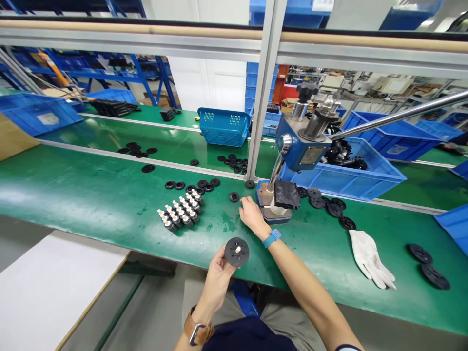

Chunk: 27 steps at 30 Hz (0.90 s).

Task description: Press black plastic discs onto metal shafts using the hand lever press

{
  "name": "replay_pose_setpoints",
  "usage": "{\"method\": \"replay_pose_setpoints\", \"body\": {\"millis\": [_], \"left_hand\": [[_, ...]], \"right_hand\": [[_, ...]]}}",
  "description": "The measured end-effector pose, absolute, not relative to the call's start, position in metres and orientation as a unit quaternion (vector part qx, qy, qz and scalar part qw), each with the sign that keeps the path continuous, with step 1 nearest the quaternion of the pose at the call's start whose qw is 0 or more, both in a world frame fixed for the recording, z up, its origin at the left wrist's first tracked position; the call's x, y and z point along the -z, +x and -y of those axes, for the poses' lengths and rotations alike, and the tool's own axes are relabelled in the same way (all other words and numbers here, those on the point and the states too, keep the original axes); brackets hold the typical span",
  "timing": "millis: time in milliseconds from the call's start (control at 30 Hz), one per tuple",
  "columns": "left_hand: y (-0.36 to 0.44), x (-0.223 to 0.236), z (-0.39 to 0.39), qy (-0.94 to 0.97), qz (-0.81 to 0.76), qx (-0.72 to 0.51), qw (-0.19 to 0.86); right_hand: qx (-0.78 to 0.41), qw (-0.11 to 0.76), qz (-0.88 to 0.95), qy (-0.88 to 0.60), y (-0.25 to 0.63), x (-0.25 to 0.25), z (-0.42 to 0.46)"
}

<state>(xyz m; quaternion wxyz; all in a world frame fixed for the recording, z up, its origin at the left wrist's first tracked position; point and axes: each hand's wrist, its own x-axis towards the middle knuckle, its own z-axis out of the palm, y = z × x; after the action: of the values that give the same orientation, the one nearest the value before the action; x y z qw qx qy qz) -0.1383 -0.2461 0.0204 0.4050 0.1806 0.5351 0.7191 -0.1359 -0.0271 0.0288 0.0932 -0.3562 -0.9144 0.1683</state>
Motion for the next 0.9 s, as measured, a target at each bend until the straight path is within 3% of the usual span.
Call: {"method": "replay_pose_setpoints", "body": {"millis": [533, 900], "left_hand": [[-0.142, -0.017, 0.255, 0.179, -0.518, -0.726, 0.414], [-0.144, -0.021, 0.25, 0.171, -0.506, -0.733, 0.422]], "right_hand": [[-0.198, 0.121, 0.925, -0.302, -0.186, -0.026, 0.015], [-0.25, 0.295, 0.903, -0.185, -0.06, -0.08, 0.06]]}}
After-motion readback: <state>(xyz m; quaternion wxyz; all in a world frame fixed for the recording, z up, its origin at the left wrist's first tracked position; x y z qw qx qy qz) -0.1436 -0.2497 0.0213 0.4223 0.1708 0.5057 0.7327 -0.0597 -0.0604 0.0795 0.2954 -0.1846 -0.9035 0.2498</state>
